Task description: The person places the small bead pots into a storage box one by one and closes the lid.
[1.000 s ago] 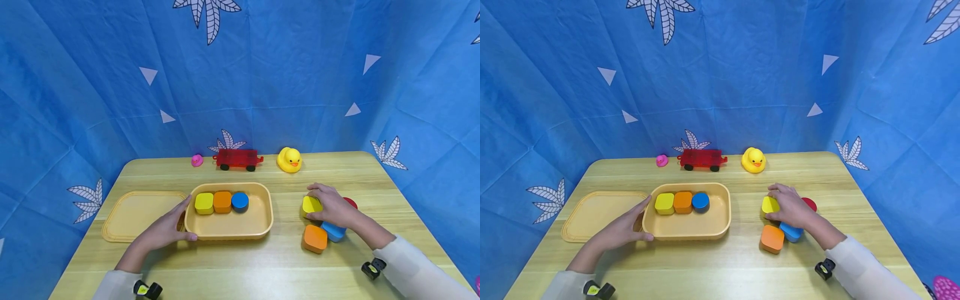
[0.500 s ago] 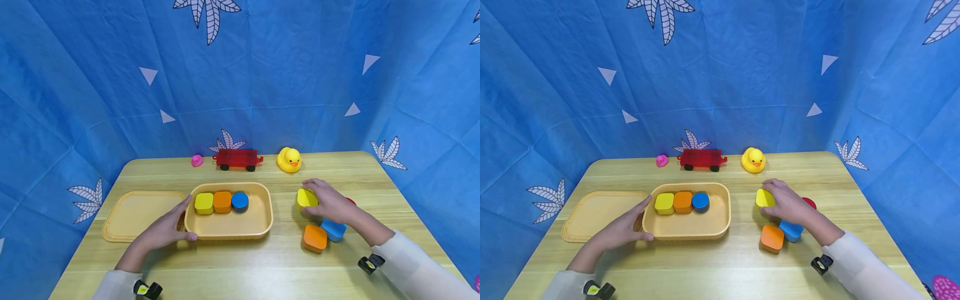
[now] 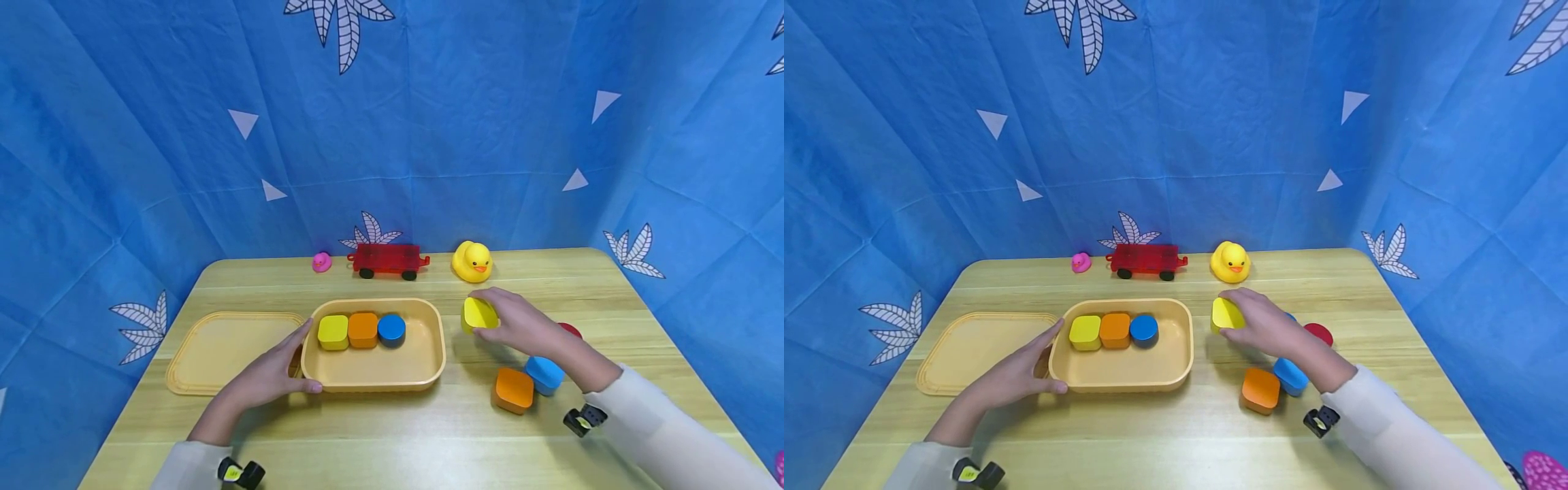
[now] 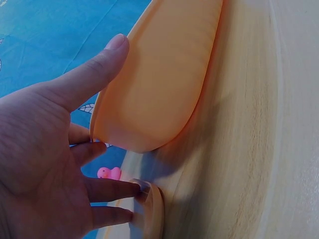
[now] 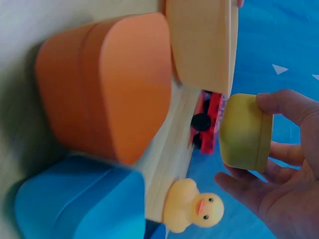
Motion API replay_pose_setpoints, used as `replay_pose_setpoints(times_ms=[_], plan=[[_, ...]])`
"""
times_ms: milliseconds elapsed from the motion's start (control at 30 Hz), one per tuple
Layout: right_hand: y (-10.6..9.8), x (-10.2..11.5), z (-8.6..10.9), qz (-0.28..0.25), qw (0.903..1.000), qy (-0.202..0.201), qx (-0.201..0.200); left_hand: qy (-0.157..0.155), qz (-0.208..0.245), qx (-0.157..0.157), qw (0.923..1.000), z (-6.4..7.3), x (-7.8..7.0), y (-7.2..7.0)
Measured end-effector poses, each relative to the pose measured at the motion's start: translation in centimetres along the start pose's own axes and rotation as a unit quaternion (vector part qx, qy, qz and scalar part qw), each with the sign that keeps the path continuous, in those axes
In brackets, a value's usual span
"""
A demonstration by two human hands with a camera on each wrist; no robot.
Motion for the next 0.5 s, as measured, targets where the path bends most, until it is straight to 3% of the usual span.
replay_pose_setpoints(times_ms=[300,500], plan=[[0.0,2.2,-1.4,-0.024,0.9988,-0.040,-0.016,0.002,0.000,-0.001,1.0000,0.0,0.1,0.0],[0.2,2.8,-2.7,-0.061,0.9975,-0.030,-0.022,0.000,0.002,0.000,1.0000,-0.1,0.2,0.1]])
Point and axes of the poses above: each hand's wrist, its own z-axis away from the middle knuckle, its own y-axis out of the palm, x = y × z, the point moved 10 cm from there along -z, towards the middle knuckle, and after that the axes turned 11 degrees about x, right-handed, at the moved point
